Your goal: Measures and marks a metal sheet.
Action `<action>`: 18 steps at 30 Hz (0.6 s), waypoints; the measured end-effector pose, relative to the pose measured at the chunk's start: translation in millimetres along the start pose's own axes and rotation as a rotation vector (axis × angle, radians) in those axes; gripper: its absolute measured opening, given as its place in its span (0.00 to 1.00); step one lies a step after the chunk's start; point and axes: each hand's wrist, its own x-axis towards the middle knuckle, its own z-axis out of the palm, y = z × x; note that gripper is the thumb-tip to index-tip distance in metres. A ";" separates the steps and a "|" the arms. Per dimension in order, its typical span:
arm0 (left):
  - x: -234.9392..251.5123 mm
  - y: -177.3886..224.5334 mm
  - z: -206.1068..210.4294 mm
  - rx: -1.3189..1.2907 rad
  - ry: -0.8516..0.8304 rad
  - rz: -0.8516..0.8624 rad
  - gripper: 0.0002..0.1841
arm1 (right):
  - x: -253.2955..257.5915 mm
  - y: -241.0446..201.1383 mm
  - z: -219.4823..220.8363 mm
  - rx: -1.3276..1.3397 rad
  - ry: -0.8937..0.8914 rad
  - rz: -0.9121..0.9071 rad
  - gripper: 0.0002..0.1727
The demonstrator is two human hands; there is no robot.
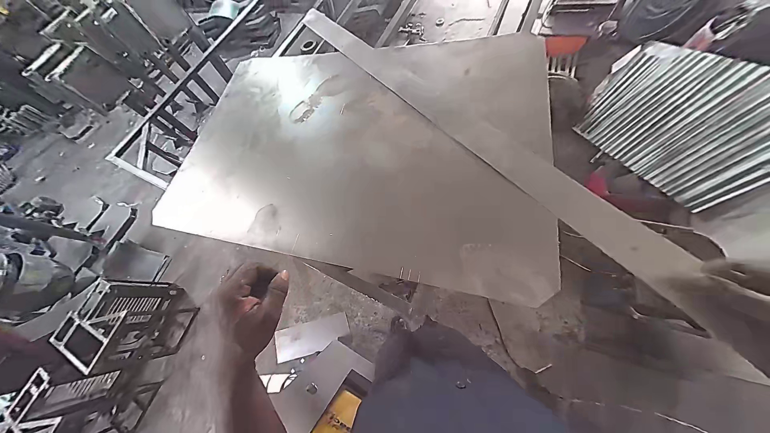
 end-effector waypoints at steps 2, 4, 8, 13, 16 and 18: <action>5.8 11.8 15.5 0.041 -0.035 0.042 0.13 | 19.4 -28.1 29.7 -0.033 0.096 -0.062 0.43; 12.1 24.7 36.8 0.083 -0.055 0.097 0.13 | 28.8 -64.9 51.7 -0.062 0.189 -0.118 0.43; 13.2 51.1 80.5 0.183 -0.143 0.187 0.14 | 32.8 -92.0 59.2 -0.074 0.209 -0.280 0.40; 23.1 76.6 136.2 0.266 -0.125 0.260 0.16 | 48.9 -61.4 30.6 0.034 0.134 -0.349 0.38; 26.6 96.3 164.6 0.321 -0.105 0.267 0.19 | 75.2 -16.2 10.4 0.047 0.024 -0.376 0.39; 28.2 110.2 181.7 0.341 -0.100 0.250 0.21 | 92.2 6.5 -3.1 0.039 -0.053 -0.440 0.40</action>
